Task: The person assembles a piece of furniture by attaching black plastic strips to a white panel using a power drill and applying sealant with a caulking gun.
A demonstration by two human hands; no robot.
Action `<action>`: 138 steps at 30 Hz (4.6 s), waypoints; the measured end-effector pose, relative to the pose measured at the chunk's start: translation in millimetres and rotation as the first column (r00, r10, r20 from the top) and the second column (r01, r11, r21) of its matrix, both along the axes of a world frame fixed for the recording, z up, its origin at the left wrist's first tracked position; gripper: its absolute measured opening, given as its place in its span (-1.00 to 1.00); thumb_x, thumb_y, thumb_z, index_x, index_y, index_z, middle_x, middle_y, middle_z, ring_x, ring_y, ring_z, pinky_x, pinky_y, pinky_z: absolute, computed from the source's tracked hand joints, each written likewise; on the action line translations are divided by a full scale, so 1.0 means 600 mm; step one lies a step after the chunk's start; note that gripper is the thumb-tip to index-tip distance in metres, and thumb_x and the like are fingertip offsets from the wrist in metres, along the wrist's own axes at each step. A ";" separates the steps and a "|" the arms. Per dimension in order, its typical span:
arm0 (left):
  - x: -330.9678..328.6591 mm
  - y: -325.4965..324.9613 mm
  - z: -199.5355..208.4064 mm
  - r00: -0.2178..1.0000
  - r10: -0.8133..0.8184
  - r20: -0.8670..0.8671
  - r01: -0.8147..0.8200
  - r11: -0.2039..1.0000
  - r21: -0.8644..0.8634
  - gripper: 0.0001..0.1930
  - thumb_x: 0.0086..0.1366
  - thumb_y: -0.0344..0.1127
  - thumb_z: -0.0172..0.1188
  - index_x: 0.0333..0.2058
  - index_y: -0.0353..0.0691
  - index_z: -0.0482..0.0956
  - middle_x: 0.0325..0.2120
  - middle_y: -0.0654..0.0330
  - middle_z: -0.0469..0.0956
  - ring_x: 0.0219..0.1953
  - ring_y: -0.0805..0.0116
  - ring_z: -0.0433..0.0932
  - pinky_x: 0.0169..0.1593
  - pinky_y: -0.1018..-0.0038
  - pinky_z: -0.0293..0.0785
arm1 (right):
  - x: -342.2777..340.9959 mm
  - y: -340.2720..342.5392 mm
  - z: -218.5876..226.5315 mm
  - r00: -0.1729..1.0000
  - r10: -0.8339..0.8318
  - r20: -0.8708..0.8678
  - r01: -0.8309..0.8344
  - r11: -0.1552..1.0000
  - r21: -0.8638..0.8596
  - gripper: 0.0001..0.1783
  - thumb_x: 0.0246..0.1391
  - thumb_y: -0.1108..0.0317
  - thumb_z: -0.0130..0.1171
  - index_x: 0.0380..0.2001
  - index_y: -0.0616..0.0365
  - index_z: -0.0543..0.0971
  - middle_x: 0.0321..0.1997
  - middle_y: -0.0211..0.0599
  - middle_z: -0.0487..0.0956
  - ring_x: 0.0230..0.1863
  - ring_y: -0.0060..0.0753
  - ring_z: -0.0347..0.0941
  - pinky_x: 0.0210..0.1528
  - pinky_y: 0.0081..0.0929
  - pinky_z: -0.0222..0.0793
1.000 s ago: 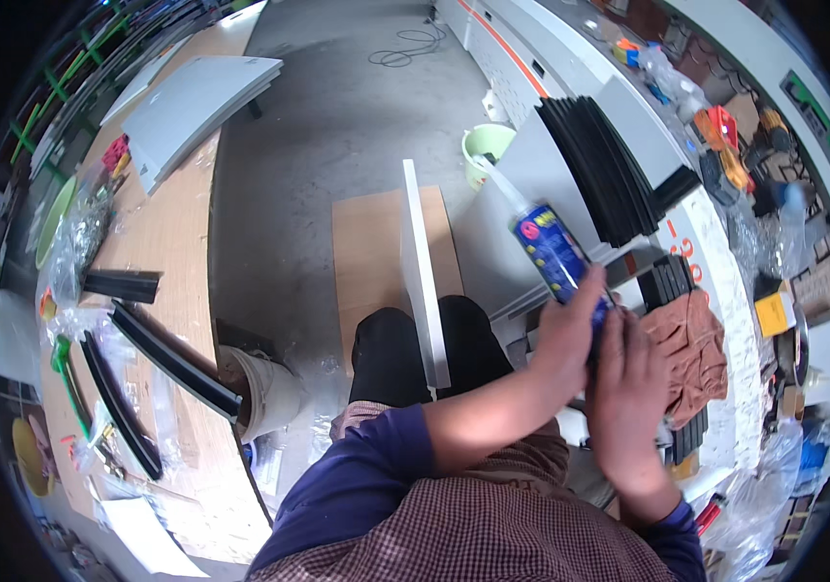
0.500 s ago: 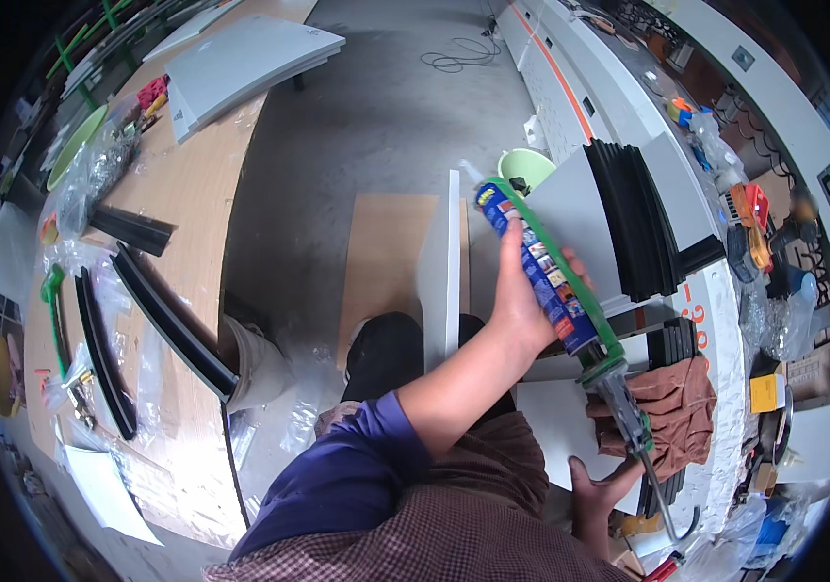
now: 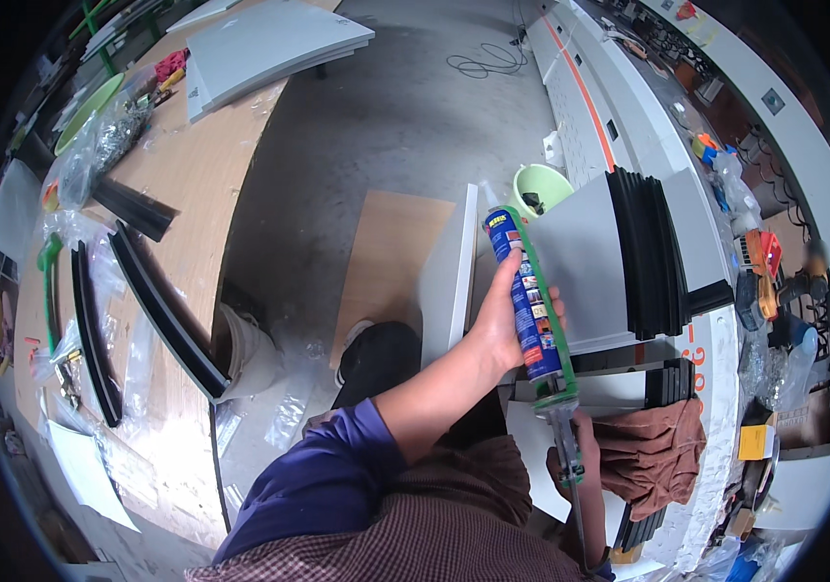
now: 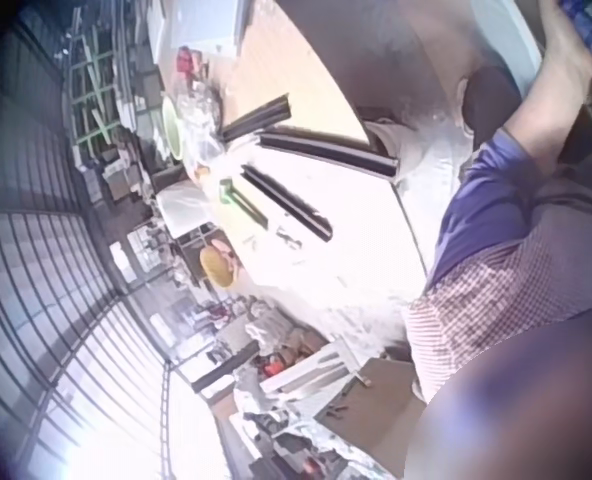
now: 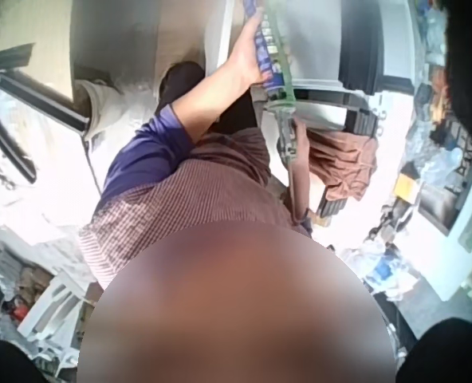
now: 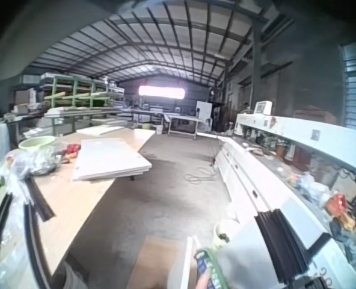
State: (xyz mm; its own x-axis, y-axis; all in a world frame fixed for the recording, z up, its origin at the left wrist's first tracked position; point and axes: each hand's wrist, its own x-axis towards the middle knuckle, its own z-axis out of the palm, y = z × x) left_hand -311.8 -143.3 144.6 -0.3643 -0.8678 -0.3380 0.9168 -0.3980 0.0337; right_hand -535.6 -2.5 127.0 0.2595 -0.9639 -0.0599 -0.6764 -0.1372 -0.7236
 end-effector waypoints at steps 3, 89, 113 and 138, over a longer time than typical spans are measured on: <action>0.005 -0.013 -0.014 1.000 0.006 -0.003 -0.006 1.000 0.015 -0.39 0.14 0.35 0.19 -0.37 -0.20 0.47 -0.48 0.15 0.52 -0.44 0.21 0.54 -0.29 0.23 0.53 | 0.009 -0.010 -0.003 1.000 -0.017 -0.022 0.018 0.999 0.038 -0.29 -0.10 0.49 0.30 0.18 0.11 0.31 0.18 0.05 0.47 0.12 -0.03 0.50 0.12 -0.28 0.41; -0.005 0.058 -0.001 0.997 0.034 -0.063 -0.027 0.994 0.105 -0.34 0.27 0.35 0.03 -0.18 -0.28 0.39 -0.38 0.08 0.51 -0.30 0.12 0.56 -0.11 0.14 0.54 | 0.023 0.081 0.029 0.912 -0.157 0.378 0.062 0.966 0.251 -0.50 -0.06 0.53 0.23 0.03 0.26 0.43 -0.06 -0.20 0.57 0.04 -0.31 0.50 0.14 -0.29 0.37; -0.023 0.135 0.013 0.999 -0.026 -0.043 0.029 0.996 0.085 -0.33 0.26 0.35 0.05 -0.26 -0.32 0.44 -0.38 0.07 0.52 -0.28 0.16 0.56 -0.05 0.19 0.53 | -0.016 0.157 0.075 0.917 -0.167 0.362 0.023 0.929 0.370 -0.54 -0.08 0.51 0.22 -0.02 0.19 0.53 0.00 -0.22 0.58 0.06 -0.32 0.49 0.09 -0.36 0.37; -0.050 0.202 0.032 0.999 -0.038 0.029 0.032 0.985 0.170 -0.29 0.26 0.38 0.01 -0.18 -0.32 0.42 -0.31 0.07 0.49 -0.19 0.17 0.52 0.03 0.21 0.48 | -0.049 0.229 0.112 0.949 -0.194 0.248 0.074 0.903 0.424 -0.56 -0.08 0.50 0.19 -0.04 0.17 0.56 -0.03 -0.24 0.60 0.02 -0.32 0.51 0.06 -0.39 0.39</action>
